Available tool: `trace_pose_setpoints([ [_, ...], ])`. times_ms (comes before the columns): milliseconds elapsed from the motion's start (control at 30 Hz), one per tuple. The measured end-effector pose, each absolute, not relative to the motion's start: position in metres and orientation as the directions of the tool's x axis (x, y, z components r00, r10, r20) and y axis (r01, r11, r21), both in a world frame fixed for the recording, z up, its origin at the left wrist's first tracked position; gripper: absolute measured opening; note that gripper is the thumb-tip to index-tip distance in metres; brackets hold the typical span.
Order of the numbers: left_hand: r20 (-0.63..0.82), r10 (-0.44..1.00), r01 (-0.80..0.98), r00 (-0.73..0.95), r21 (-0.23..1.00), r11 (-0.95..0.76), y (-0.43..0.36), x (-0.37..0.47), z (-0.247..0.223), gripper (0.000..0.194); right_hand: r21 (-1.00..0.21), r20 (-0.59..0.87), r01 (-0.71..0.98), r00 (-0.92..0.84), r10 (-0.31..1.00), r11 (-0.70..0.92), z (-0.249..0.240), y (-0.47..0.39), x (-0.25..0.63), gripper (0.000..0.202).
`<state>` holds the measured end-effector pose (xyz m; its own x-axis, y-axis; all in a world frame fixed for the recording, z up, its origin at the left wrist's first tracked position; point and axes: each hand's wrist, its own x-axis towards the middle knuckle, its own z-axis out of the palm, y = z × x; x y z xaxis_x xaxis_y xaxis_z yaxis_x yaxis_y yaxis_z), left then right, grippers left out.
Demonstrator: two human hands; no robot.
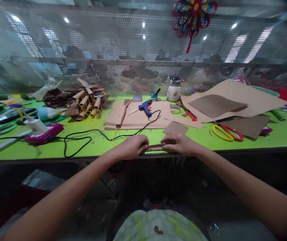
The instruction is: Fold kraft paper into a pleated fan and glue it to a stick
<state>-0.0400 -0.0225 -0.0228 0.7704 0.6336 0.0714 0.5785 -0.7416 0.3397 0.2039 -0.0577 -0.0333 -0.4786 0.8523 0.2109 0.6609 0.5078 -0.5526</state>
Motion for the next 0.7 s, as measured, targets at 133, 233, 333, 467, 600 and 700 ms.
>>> trace_pose_setpoints([
  [133, 0.078, 0.617, 0.558, 0.783, 0.349, -0.753, -0.024, -0.041, -0.024, 0.018, -0.597, 0.210, 0.628, -0.478, 0.853, 0.499, -0.034, -0.057, 0.202, 0.020],
  [233, 0.106, 0.587, 0.523, 0.802, 0.351, -0.777, -0.026, -0.039, -0.025, 0.019, -0.604, 0.224, 0.618, -0.475, 0.851, 0.503, -0.035, -0.057, 0.200, 0.023],
  [333, 0.170, 0.548, 0.472, 0.819, 0.343, -0.812, -0.027, -0.030, -0.028, 0.021, -0.605, 0.227, 0.621, -0.465, 0.856, 0.498, -0.035, -0.059, 0.200, 0.024],
  [467, 0.222, 0.545, 0.464, 0.809, 0.328, -0.823, -0.028, -0.016, -0.034, 0.023, -0.586, 0.228, 0.633, -0.471, 0.852, 0.506, -0.035, -0.062, 0.202, 0.027],
  [600, 0.219, 0.518, 0.441, 0.827, 0.318, -0.839, -0.027, -0.011, -0.036, 0.024, -0.552, 0.245, 0.636, -0.495, 0.833, 0.540, -0.036, -0.063, 0.203, 0.030],
  [700, 0.209, 0.515, 0.443, 0.831, 0.308, -0.842, -0.027, -0.011, -0.036, 0.026, -0.521, 0.267, 0.642, -0.502, 0.822, 0.562, -0.039, -0.062, 0.205, 0.033],
])
